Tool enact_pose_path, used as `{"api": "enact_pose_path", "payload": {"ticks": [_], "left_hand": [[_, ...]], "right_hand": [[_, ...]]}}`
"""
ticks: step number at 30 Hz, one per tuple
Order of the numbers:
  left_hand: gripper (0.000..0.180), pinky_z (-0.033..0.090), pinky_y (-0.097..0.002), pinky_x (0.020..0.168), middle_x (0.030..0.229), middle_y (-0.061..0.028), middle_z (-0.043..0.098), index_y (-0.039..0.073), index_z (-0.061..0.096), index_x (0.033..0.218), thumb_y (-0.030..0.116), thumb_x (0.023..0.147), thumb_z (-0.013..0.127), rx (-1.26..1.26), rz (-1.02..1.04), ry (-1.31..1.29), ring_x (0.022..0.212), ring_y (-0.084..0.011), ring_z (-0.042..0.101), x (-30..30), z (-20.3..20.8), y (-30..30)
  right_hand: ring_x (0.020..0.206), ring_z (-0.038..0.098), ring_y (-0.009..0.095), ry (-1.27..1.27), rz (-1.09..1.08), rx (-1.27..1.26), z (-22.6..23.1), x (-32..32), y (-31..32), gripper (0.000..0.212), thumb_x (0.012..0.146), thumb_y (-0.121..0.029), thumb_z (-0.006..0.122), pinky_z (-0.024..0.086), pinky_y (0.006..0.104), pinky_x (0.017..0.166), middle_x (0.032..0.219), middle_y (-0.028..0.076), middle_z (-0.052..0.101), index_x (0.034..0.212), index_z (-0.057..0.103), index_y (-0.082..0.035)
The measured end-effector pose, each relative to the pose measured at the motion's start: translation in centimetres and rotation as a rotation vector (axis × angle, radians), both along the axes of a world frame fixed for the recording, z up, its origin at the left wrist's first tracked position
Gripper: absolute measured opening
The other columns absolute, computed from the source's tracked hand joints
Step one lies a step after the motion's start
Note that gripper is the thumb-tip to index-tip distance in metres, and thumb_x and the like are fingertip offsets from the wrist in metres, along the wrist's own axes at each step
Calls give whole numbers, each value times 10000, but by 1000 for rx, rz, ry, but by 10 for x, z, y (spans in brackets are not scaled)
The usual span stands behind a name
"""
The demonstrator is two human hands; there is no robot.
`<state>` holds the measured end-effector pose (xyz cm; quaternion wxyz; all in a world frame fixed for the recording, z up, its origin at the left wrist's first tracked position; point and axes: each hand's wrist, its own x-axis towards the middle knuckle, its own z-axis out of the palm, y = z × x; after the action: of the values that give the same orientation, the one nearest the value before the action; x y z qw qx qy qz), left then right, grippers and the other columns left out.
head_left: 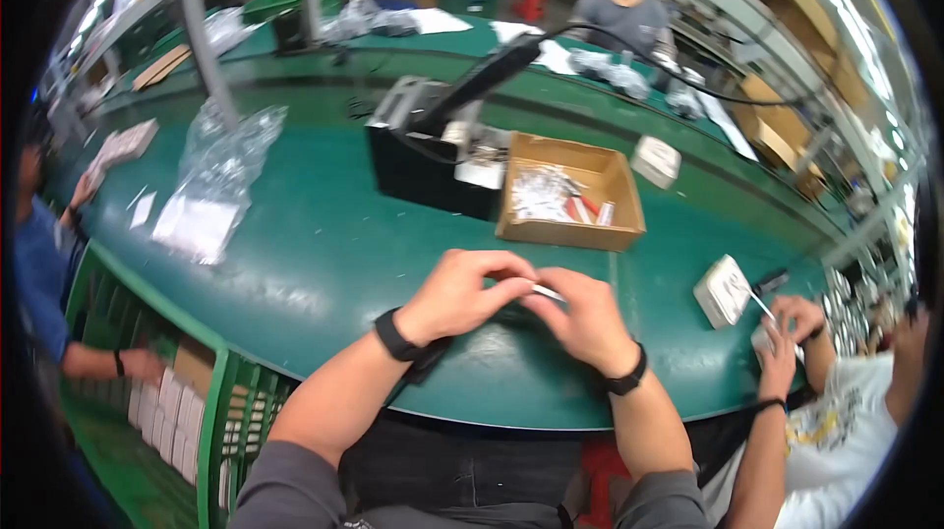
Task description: The person takes a white device from a green basket, places it on the table, and picks up a white strip. They press the strip into a circular groove on the device by hand and repeat the process with several units.
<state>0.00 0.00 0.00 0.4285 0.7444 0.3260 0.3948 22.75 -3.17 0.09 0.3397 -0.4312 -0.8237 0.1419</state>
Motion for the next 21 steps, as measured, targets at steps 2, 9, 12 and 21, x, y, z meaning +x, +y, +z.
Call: {"api": "enact_pose_path", "payload": {"ticks": [2, 9, 12, 21], "left_hand": [[177, 604, -340, 856, 1019, -109, 812, 41, 780, 1118, 156, 989, 746, 1, 19, -20, 939, -207, 782, 8, -7, -14], [128, 580, -408, 740, 897, -142, 773, 42, 754, 1013, 107, 905, 742, 200, -55, -83, 811, -320, 749, 28, -31, 9], [150, 582, -423, 740, 855, -155, 760, 24, 748, 971, 144, 880, 748, 227, -14, -53, 823, -344, 750, 25, -14, -2], [328, 598, -466, 726, 845, -216, 747, -8, 759, 963, 316, 909, 762, 527, 124, 766, 838, -390, 747, -94, 195, -67]], "right_hand": [[897, 792, 307, 64, 78, -128, 0, 9, -4, 243, 960, -161, 790, 607, 374, 798, 1008, 174, 800, 1153, 780, -14], [699, 676, 139, 27, 78, -307, 1, 33, -5, 192, 1013, -77, 644, 527, 301, 676, 801, 83, 729, 1117, 753, 43], [678, 645, 131, 100, 102, -370, -5, 36, 2, 178, 1039, -82, 623, 499, 285, 653, 792, 72, 708, 1082, 731, 52], [645, 539, 116, 462, 129, -593, -38, 40, 10, 158, 1092, -84, 562, 439, 271, 609, 786, 44, 603, 1071, 669, 31]]}}
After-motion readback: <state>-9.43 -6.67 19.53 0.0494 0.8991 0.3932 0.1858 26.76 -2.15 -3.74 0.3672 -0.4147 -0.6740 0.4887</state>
